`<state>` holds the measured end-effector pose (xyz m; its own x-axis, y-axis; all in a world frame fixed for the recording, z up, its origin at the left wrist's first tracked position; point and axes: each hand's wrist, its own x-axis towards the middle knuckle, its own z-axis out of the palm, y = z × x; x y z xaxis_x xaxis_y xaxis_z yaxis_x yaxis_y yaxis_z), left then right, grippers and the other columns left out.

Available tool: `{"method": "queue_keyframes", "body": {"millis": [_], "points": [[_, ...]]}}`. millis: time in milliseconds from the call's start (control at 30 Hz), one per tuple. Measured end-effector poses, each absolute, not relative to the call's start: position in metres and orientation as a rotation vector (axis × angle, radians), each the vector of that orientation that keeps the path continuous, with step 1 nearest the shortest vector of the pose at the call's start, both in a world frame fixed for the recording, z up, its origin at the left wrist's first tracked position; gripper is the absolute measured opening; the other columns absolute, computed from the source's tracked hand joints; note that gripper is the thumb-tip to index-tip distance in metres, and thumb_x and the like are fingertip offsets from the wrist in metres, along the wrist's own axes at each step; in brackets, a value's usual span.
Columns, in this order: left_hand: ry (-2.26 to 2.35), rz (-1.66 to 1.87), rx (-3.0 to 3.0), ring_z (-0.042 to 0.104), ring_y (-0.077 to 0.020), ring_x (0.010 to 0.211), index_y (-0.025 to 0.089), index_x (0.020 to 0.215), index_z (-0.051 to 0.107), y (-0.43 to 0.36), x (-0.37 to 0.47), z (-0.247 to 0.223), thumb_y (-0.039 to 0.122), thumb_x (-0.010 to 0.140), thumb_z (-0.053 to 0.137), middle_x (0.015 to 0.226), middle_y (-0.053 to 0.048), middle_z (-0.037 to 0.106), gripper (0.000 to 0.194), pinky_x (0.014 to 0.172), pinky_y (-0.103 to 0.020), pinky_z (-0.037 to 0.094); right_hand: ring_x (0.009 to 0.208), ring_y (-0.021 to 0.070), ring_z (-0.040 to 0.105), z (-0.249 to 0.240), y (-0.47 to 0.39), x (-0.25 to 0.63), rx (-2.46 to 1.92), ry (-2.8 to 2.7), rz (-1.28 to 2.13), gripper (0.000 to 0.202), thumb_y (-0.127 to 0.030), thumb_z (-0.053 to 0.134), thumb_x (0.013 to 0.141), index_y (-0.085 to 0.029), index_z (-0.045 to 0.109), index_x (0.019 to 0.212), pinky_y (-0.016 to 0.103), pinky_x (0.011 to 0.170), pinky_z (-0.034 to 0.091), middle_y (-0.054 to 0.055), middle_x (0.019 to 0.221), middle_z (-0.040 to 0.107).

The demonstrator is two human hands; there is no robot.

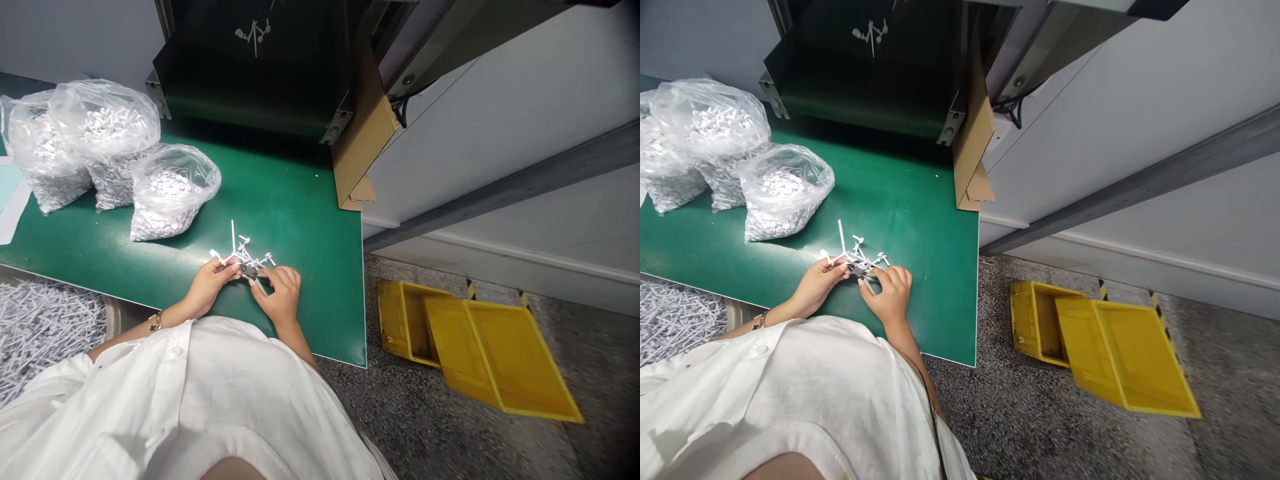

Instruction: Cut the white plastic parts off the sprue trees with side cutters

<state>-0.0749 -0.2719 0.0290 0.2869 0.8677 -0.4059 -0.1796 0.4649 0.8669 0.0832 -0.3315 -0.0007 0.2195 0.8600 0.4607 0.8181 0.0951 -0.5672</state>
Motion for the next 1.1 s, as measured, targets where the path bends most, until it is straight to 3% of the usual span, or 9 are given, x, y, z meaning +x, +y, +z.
{"method": "queue_keyframes", "body": {"millis": [267,467,767,900,1100], "points": [[1.053,0.830,0.907,0.063,-0.0128,0.072,0.015,0.088,0.066,-0.270,-0.079,0.033,0.037,0.069,0.076,0.077,-0.002,0.068,0.030,0.077,-0.028,0.050,0.072,0.0165,0.050,0.000,-0.331,0.087,-1.722,-1.442,0.175,0.020,-0.038,0.055,0.083,-0.021,0.061,0.075,0.031,0.075,0.037,-0.002,0.059,0.046],[1.171,1.225,1.293,0.063,-0.0130,0.070,0.017,0.092,0.067,-0.237,-0.099,0.066,0.037,0.072,0.073,0.074,-0.001,0.066,0.029,0.073,-0.026,0.050,0.074,0.0168,0.049,-0.002,-0.331,0.086,-1.697,-1.454,0.181,0.020,-0.038,0.055,0.082,-0.020,0.061,0.076,0.030,0.073,0.037,-0.002,0.061,0.045],[1.302,1.450,1.529,0.063,-0.0121,0.075,0.016,0.087,0.065,-0.203,-0.121,0.100,0.034,0.075,0.071,0.081,-0.001,0.066,0.023,0.074,-0.024,0.050,0.079,0.0182,0.051,-0.004,-0.330,0.085,-1.629,-1.523,0.152,0.017,-0.038,0.059,0.080,-0.021,0.063,0.081,0.032,0.076,0.037,-0.001,0.065,0.051],[1.163,1.153,1.606,0.064,-0.0153,0.079,0.016,0.086,0.065,-0.216,-0.110,0.108,0.037,0.074,0.071,0.085,-0.004,0.069,0.025,0.076,-0.027,0.052,0.082,0.0190,0.051,-0.003,-0.330,0.085,-1.606,-1.508,0.158,0.019,-0.038,0.058,0.081,-0.020,0.063,0.085,0.033,0.078,0.037,0.000,0.067,0.053],[0.968,0.785,1.571,0.064,-0.0171,0.080,0.016,0.083,0.065,-0.244,-0.083,0.082,0.041,0.076,0.068,0.085,-0.005,0.069,0.026,0.074,-0.029,0.052,0.086,0.0205,0.051,-0.002,-0.331,0.086,-1.606,-1.490,0.143,0.023,-0.040,0.057,0.082,-0.021,0.064,0.091,0.035,0.081,0.038,0.003,0.074,0.058]]}}
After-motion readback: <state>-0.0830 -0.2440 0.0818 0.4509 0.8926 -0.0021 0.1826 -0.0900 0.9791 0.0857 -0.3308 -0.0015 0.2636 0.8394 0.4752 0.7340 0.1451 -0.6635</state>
